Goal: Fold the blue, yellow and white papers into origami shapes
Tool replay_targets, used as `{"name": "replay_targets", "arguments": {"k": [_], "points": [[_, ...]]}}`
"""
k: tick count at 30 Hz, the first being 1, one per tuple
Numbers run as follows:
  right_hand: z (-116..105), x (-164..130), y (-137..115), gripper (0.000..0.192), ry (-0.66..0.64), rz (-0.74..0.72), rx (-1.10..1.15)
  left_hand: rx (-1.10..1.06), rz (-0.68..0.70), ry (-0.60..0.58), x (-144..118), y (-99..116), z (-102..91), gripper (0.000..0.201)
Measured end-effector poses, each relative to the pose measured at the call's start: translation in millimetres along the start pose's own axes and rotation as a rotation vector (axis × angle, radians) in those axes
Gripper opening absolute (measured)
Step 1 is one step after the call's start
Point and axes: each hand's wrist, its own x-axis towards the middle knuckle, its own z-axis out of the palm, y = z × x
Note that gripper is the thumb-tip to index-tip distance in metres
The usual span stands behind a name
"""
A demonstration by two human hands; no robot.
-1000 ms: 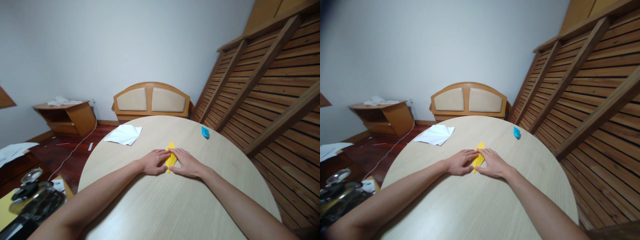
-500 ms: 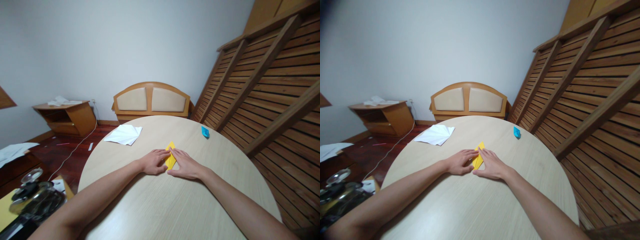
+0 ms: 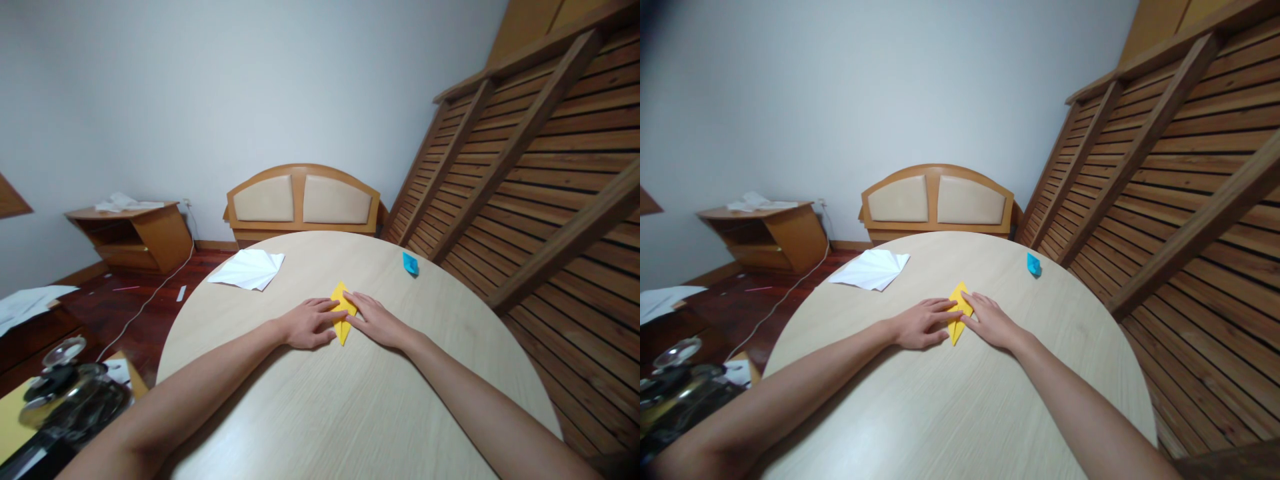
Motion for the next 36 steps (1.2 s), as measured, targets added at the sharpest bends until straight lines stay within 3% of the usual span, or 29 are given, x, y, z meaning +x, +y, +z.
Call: {"name": "replay_targets", "arguments": {"k": [5,17,22,28,36], "points": [[1,2,4,0.052,0.085,0.024,-0.008,0.003,0.014,-0.019,0,-2,-0.5,0.053],[-4,13,-5,0.013,0.224,0.143,-0.081,-0.004,0.011,-0.029,0,-1,-3.3,0.051],[-6,13,-9,0.012,0.247,0.154,-0.103,-0.019,0.028,-0.030,-1,-2,-2.7,0.050],[-5,9,-12,0.028,0.239,0.149,-0.099,-0.036,0.084,-0.035,0,-1,-4.8,0.048],[-4,7,-1,0.025,0.192,0.181,-0.072,-0.037,0.078,-0.026,1,0,-5.1,0.049]]}}
